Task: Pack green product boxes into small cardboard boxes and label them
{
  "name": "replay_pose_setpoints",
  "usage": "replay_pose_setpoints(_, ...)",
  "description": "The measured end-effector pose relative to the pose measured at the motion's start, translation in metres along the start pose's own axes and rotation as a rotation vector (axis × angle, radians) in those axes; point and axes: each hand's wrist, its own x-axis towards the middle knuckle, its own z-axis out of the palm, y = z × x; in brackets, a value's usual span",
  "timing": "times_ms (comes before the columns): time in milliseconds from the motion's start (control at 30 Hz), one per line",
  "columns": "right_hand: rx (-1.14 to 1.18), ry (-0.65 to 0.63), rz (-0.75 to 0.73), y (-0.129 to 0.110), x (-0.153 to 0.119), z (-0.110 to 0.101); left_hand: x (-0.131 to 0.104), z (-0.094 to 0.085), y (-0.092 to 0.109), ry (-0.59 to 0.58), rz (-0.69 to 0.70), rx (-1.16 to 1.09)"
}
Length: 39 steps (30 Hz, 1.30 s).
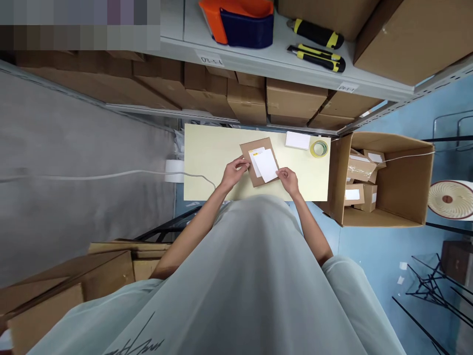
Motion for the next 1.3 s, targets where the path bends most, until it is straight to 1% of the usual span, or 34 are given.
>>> replay_pose_setpoints(133,0.043,0.035,0.036,0.008,-0.024,0.012,-0.006,-0.002,-0.009,-0.031,-0.001,-0.017)
replay_pose_setpoints(267,0.102,0.06,0.045,0.012,-0.036,0.017,-0.016,-0.004,-0.014,-0.039,0.018,-0.007)
replay_pose_setpoints(467,0.12,0.102,0.034,0.006,-0.037,0.019,-0.029,-0.009,-0.006,-0.027,0.048,-0.059)
replay_pose_setpoints(600,0.104,0.091,0.02,0.002,-0.037,0.025,-0.038,-0.006,-0.001,-0.05,0.043,-0.107)
replay_pose_setpoints(700,0.087,0.079,0.02,0.0,-0.039,0.031,-0.042,-0.002,-0.002,-0.068,0.043,-0.115)
replay_pose_setpoints(867,0.083,0.07,0.028,-0.003,-0.042,0.039,-0.041,0.002,-0.008,-0.055,0.052,-0.094)
replay_pose_setpoints(1033,0.122,0.085,0.051,0.001,-0.044,0.043,-0.039,0.002,-0.013,-0.044,0.044,-0.07)
replay_pose_setpoints(1133,0.139,0.104,0.058,0.005,-0.045,0.045,-0.039,0.001,-0.014,-0.034,0.02,-0.048)
replay_pose_setpoints(1300,0.107,0.097,0.064,0.008,-0.045,0.043,-0.039,0.0,-0.016,-0.028,-0.007,-0.02)
